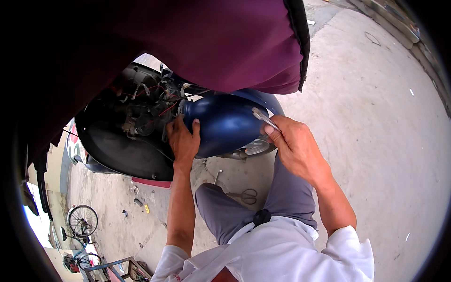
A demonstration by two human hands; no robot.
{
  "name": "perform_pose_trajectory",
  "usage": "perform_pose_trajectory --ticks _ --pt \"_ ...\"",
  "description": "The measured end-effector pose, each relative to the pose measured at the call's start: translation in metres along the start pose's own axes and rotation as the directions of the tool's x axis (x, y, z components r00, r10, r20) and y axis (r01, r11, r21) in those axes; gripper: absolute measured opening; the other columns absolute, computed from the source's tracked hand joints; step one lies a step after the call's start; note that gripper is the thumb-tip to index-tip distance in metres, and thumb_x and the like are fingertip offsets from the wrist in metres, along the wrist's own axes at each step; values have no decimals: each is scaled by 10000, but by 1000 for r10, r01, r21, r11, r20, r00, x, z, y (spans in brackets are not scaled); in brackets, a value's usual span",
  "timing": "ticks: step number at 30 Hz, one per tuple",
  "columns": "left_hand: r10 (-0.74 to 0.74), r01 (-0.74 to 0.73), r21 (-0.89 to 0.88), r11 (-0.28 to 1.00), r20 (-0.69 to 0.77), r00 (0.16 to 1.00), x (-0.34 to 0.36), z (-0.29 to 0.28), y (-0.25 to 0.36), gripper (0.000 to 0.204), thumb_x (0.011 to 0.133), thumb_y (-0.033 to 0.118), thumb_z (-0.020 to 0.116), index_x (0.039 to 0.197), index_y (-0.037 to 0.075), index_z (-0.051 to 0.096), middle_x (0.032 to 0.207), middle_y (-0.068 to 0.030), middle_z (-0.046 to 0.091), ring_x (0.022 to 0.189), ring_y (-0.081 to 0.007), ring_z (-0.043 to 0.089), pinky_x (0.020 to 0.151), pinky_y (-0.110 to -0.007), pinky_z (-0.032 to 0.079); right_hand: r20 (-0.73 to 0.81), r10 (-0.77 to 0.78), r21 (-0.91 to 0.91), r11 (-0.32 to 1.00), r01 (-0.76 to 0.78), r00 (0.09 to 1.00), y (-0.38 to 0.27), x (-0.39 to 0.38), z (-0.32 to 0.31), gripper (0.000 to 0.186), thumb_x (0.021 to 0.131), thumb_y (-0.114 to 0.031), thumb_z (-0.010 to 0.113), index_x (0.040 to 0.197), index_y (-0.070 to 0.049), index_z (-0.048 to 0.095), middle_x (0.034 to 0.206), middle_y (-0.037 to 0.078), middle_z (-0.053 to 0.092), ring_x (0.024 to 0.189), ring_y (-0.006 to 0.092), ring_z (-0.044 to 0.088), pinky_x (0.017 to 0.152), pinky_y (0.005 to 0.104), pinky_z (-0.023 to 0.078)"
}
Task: The person uses a wrench to tighten or loosen bolts on a blue scooter's front wheel assembly and fairing while holding components in place by hand.
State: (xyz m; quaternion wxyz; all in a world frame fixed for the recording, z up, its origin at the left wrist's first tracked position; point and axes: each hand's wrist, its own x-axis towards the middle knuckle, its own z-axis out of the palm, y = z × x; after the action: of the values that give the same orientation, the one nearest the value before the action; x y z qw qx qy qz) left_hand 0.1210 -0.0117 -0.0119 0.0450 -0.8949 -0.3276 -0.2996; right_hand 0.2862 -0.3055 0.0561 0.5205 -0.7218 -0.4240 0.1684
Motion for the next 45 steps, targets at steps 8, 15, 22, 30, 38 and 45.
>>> perform_pose_trajectory --ticks 8,15,22,30,38,45 --pt "-17 18 -61 998 13 1000 10 0 12 564 937 370 703 1257 -79 586 1177 -242 692 1152 -392 552 1003 -469 467 -398 -631 -80 747 660 666 -89 153 -34 381 1105 -352 541 1207 -31 718 1121 94 752 1025 163 641 993 301 458" --pt "-62 61 -28 998 -25 998 9 8 5 558 915 385 706 1212 -77 610 1210 -242 692 1154 -400 557 984 -487 485 -496 -446 -172 892 419 745 -76 208 -42 369 1102 -319 549 1175 10 699 769 47 638 722 160 532 704 350 452" --pt "-31 24 -42 999 -172 985 4 20 6 383 933 232 674 1192 -48 642 1198 -201 703 1115 -361 603 956 -462 519 88 -141 -360 919 163 986 -29 114 64 311 999 -319 681 1130 -41 722 750 160 684 710 316 661 705 421 514" --pt "-52 29 -96 995 -252 966 -16 16 2 264 939 118 662 1171 -9 678 1237 -157 678 1116 -332 630 949 -451 532 200 -430 -535 705 466 881 0 157 134 251 1025 -214 575 1171 -52 700 1157 200 715 1071 416 670 926 499 512" --pt "-68 37 -103 994 -316 946 -22 27 0 249 941 131 662 1147 -5 688 1174 -154 676 1086 -335 633 955 -441 525 303 -411 -601 618 507 860 -8 194 177 175 925 -102 621 1087 -81 686 1107 209 708 1034 419 688 861 529 545" --pt "-73 30 -127 991 -347 935 -24 28 -2 221 946 110 666 1149 23 681 1159 -120 678 1063 -334 637 907 -435 537 373 -516 -634 465 618 771 8 224 181 252 814 -35 619 1026 -83 748 1119 203 723 1016 411 704 845 512 569"
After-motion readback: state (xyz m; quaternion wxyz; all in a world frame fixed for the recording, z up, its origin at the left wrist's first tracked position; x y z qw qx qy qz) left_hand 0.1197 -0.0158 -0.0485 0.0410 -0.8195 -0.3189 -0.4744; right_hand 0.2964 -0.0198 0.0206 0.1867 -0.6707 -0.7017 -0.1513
